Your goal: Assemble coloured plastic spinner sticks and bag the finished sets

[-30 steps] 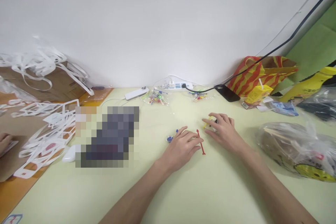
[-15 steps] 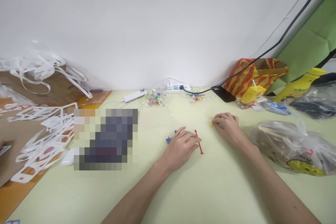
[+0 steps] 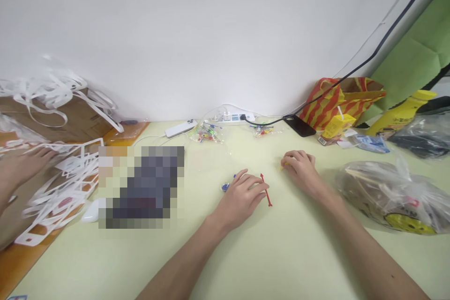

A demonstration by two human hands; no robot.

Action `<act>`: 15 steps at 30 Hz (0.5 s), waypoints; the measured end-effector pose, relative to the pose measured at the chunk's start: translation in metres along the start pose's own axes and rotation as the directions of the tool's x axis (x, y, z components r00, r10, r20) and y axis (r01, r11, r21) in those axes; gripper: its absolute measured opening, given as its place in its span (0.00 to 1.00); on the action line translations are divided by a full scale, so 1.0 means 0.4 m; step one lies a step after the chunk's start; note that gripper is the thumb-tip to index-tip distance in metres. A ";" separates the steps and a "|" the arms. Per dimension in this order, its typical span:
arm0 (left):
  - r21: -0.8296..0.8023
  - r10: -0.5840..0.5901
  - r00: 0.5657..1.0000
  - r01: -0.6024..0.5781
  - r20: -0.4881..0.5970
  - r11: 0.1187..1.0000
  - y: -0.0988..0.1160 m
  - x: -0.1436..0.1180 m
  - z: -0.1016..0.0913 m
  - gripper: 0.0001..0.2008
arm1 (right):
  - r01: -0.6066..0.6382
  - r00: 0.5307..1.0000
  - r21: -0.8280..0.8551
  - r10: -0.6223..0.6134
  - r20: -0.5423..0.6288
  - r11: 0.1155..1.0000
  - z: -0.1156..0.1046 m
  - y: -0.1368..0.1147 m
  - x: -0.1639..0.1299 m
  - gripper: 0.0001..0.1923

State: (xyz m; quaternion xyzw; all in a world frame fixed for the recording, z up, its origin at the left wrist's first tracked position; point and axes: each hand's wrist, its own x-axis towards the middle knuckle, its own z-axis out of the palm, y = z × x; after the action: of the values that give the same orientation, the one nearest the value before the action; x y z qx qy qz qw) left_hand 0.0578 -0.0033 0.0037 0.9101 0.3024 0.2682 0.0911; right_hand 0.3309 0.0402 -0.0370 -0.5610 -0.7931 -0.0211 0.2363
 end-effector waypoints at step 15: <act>0.238 -0.507 0.813 0.573 -0.285 0.784 -0.265 0.102 -0.175 0.23 | 0.033 0.999 0.021 -0.034 0.028 0.999 0.011 -0.024 0.007 0.14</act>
State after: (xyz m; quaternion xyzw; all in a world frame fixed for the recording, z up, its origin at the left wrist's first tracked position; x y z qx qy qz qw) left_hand -0.0058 0.1062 0.0451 0.7544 0.5975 0.2716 -0.0126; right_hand 0.3200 0.0403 -0.0376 -0.5454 -0.8059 -0.0087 0.2303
